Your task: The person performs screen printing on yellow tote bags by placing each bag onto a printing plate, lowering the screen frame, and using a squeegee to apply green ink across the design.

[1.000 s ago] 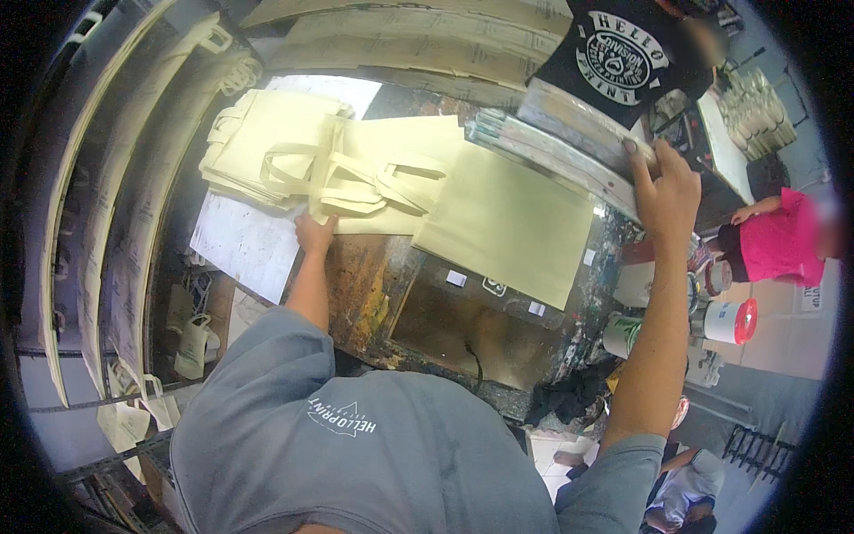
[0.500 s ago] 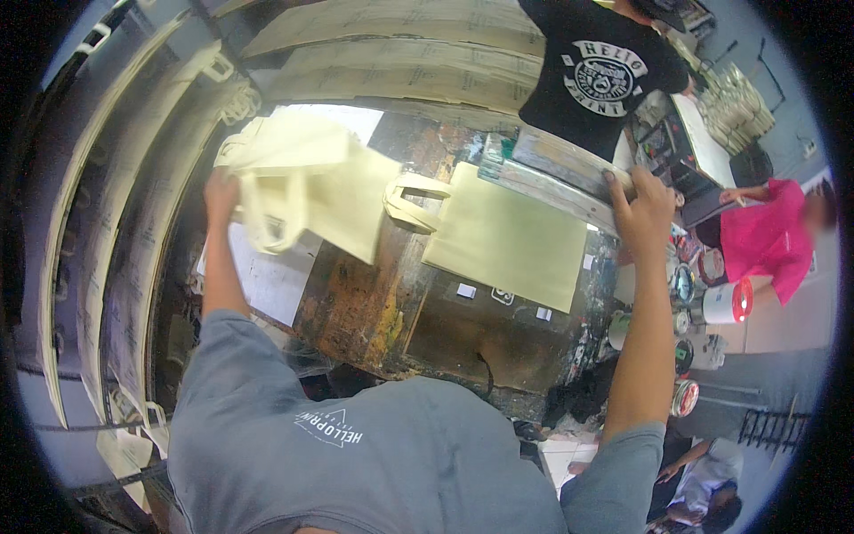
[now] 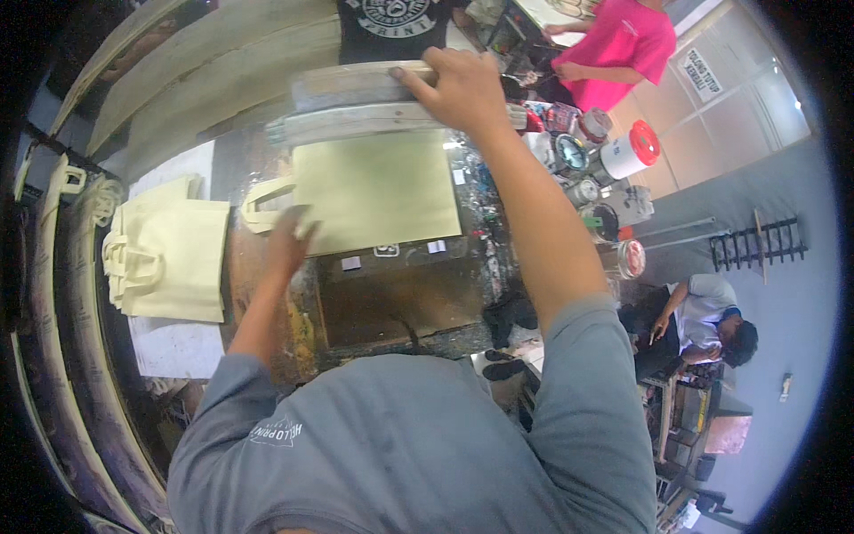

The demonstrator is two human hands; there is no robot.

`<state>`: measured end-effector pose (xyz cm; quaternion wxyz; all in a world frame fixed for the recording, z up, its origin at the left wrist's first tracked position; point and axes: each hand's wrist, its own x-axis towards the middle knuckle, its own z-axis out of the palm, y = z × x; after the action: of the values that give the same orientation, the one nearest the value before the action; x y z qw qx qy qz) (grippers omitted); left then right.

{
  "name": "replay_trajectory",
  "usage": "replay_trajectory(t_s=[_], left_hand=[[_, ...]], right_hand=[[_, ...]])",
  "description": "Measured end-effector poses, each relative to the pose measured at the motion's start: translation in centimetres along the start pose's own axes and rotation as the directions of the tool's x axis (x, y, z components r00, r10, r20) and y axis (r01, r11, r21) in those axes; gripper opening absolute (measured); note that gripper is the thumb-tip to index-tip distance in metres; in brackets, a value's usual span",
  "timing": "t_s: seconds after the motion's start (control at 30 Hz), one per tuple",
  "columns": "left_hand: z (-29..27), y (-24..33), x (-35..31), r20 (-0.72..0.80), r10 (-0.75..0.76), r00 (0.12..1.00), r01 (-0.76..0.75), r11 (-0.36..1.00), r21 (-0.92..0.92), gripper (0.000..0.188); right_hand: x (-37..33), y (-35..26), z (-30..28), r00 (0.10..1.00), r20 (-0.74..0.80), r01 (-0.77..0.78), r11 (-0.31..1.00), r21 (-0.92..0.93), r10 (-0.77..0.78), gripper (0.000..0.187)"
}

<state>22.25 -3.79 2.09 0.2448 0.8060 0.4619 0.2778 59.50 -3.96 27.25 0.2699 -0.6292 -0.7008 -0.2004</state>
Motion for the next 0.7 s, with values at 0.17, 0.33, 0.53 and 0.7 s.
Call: replay_trajectory(t_s=[0.17,0.33,0.53,0.7], left_hand=[[12.1,2.0,7.3,0.334,0.340,0.879,-0.428,0.873,0.235,0.060],[16.0,-0.1,20.2,0.348,0.164,0.923,-0.317,0.836,0.448,0.103],[15.4,1.0,23.2,0.498,-0.081,0.864,-0.241,0.801,0.548,0.116],[16.1,1.2,22.8,0.456,-0.085,0.886,-0.210,0.803,0.557,0.116]], right_hand=[[1.9,0.8,0.7,1.000,0.005,-0.008,0.999,0.039,0.008,0.061],[2.8,1.7,0.8,0.999,-0.046,0.008,1.000,0.018,-0.007,0.062],[5.2,2.2,0.1,0.994,0.086,-0.094,0.962,0.255,0.075,0.063],[5.7,2.5,-0.1,0.997,0.057,-0.065,0.975,0.213,0.054,0.061]])
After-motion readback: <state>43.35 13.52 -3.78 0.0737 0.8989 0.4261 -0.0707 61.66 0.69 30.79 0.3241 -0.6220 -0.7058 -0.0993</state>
